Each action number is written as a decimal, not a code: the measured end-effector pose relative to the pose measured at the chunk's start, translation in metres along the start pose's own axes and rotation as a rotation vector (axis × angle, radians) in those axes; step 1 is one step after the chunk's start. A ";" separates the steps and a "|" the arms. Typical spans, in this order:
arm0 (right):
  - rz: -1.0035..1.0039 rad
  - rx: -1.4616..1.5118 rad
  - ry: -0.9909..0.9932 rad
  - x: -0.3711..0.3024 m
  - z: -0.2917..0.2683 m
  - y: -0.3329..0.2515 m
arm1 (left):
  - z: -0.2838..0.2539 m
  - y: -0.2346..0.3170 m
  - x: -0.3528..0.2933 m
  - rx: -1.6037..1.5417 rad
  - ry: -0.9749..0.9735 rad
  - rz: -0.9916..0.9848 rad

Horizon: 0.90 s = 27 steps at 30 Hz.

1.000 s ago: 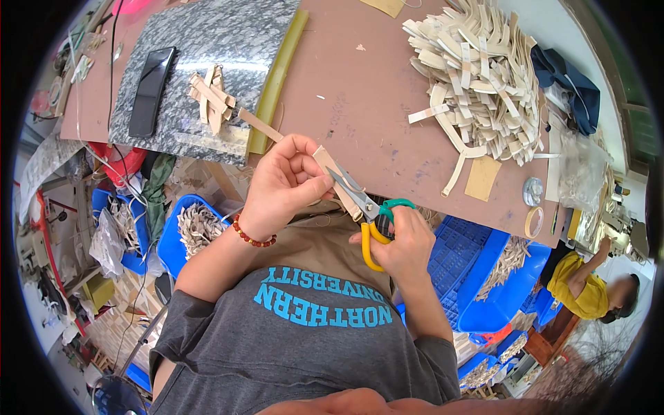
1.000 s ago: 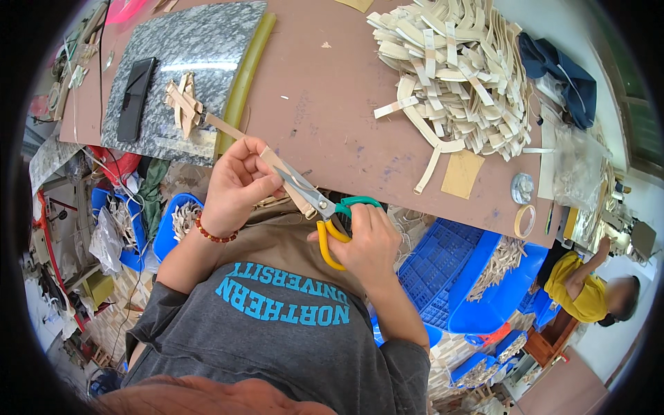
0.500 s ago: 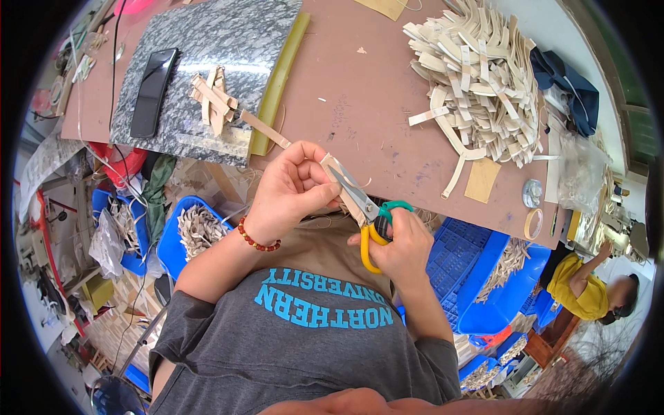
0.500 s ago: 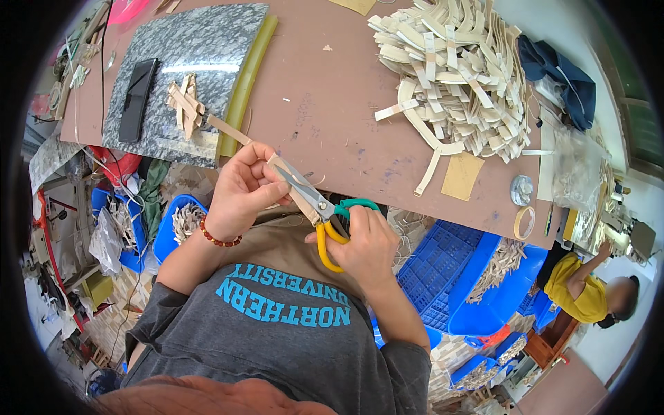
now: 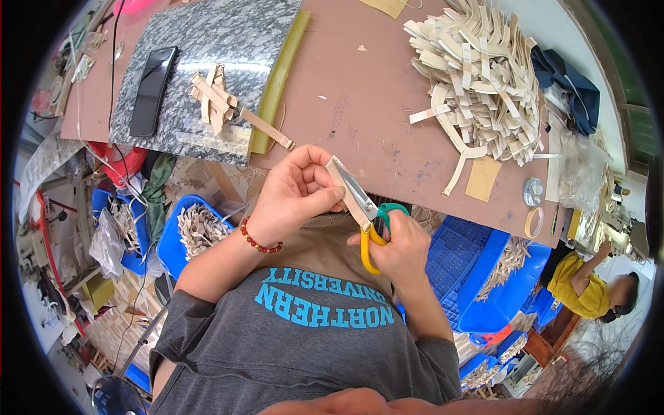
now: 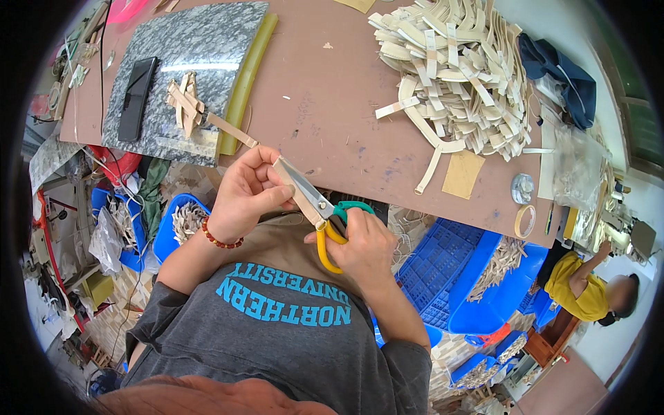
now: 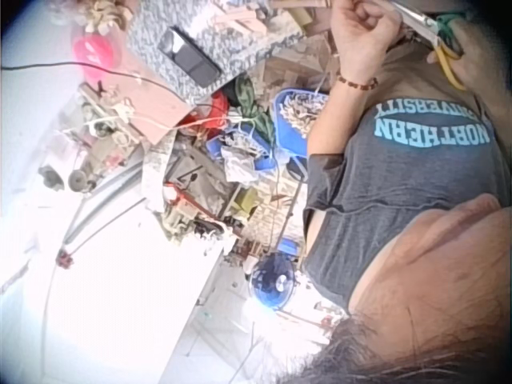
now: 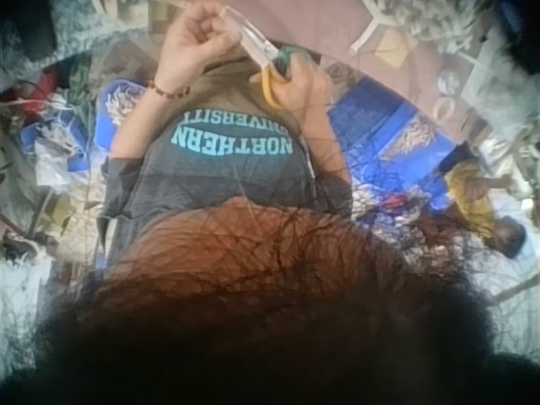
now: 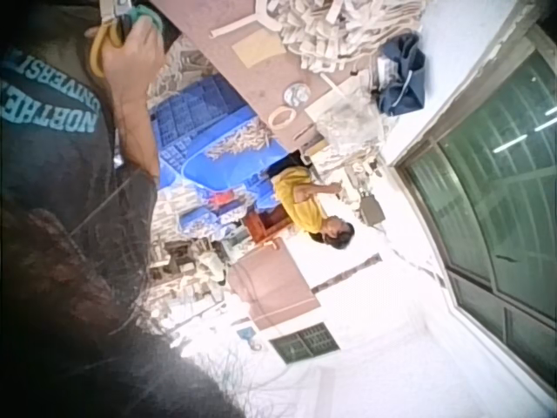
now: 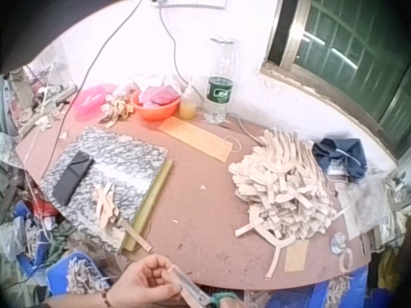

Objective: The person uses yellow-handled scissors to cut small, rectangular pieces of light-colored material. They pick up individual pieces from a pile on the table, trim them, and place the cut pieces back onto the table. The task is repetitive and involves handling the material one piece at a time.

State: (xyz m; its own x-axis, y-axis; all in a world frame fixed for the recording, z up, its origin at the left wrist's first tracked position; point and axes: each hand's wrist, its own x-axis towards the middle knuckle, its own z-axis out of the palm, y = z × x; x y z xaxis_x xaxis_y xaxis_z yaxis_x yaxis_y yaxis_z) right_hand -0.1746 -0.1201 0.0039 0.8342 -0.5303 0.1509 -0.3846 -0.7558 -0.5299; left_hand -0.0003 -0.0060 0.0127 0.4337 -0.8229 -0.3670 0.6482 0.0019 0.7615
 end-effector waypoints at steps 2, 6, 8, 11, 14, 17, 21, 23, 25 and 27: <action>0.013 0.000 -0.024 -0.003 0.003 0.001 | 0.000 -0.001 -0.002 0.013 -0.011 -0.008; 0.169 0.120 -0.090 -0.001 -0.001 0.002 | -0.001 -0.005 -0.001 0.021 -0.001 0.011; 0.479 0.557 -0.071 -0.012 0.007 0.017 | -0.004 -0.007 0.000 0.056 0.080 0.124; 0.480 1.050 0.046 -0.007 0.009 0.012 | -0.009 -0.018 0.001 0.092 0.137 0.197; 0.470 1.173 0.141 0.004 0.010 -0.004 | -0.003 -0.025 0.000 0.092 0.118 0.194; 0.448 1.184 0.177 0.016 0.017 0.004 | -0.001 -0.032 -0.004 0.120 0.056 0.191; 0.410 1.111 0.106 0.027 0.013 0.013 | -0.011 -0.028 -0.008 0.247 -0.161 -0.014; 0.433 1.115 -0.009 0.031 0.004 0.009 | -0.007 -0.027 -0.006 0.192 -0.194 -0.088; 0.435 1.122 -0.060 0.032 0.004 0.008 | -0.006 -0.028 -0.003 0.177 -0.233 -0.129; 0.416 1.135 -0.049 0.032 0.008 0.008 | -0.007 -0.026 -0.001 0.131 -0.211 -0.150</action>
State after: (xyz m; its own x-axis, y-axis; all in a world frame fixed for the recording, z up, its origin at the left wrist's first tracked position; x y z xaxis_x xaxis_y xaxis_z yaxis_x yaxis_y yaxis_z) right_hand -0.1482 -0.1401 -0.0029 0.7526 -0.6194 -0.2236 -0.0818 0.2491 -0.9650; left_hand -0.0136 -0.0016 -0.0108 0.1907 -0.9083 -0.3723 0.6028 -0.1910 0.7747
